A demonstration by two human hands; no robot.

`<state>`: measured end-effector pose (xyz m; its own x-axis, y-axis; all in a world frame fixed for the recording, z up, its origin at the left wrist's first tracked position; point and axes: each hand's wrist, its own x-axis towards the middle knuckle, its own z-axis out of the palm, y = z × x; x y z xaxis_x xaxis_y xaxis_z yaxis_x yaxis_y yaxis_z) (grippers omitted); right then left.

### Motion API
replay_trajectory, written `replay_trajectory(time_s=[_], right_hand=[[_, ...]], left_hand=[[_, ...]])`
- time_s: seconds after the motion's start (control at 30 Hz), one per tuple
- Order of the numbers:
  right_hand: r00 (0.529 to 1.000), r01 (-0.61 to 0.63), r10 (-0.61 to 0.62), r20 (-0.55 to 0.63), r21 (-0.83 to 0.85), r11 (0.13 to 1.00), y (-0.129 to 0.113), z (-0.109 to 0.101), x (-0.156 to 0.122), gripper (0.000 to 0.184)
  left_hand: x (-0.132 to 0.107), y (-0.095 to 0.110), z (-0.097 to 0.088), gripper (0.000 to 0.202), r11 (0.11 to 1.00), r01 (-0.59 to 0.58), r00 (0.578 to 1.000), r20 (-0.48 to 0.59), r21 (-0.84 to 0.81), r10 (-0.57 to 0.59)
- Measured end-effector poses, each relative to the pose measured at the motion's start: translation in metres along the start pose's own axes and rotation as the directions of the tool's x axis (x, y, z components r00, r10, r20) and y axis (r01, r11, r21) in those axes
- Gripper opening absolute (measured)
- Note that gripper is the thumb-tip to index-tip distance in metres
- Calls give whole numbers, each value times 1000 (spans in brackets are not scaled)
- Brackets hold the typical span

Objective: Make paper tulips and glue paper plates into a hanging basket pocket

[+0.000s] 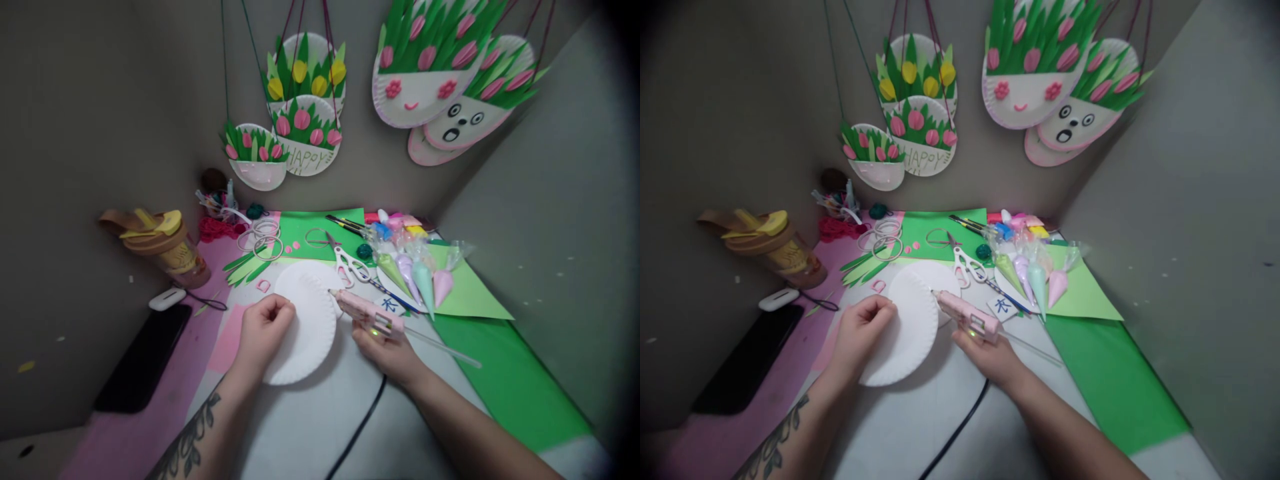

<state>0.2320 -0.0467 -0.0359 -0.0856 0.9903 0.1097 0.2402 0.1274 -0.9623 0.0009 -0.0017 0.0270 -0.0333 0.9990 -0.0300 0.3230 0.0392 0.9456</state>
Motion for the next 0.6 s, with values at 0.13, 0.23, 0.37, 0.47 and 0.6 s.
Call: replay_trajectory(time_s=[0.13,0.23,0.37,0.47,0.6], right_hand=[[999,-41,41,-6,-10,999,7,-1,-2,50],[999,-36,36,-14,-25,999,4,-1,-2,49],[1000,15,-15,-1,16,1000,-7,0,0,47],[999,37,-38,20,57,998,-11,0,2,49],[994,79,-87,61,116,990,-13,1,3,51]], left_hand=[[0,0,0,17,1000,2,1000,-1,1,-2],[0,-1,0,17,1000,7,1000,-7,5,-7],[0,-2,-1,17,1000,4,1000,-14,1,-4],[0,-2,-1,16,1000,-1,1000,-9,-2,1],[0,-3,-2,15,1000,-7,1000,-4,-4,7]])
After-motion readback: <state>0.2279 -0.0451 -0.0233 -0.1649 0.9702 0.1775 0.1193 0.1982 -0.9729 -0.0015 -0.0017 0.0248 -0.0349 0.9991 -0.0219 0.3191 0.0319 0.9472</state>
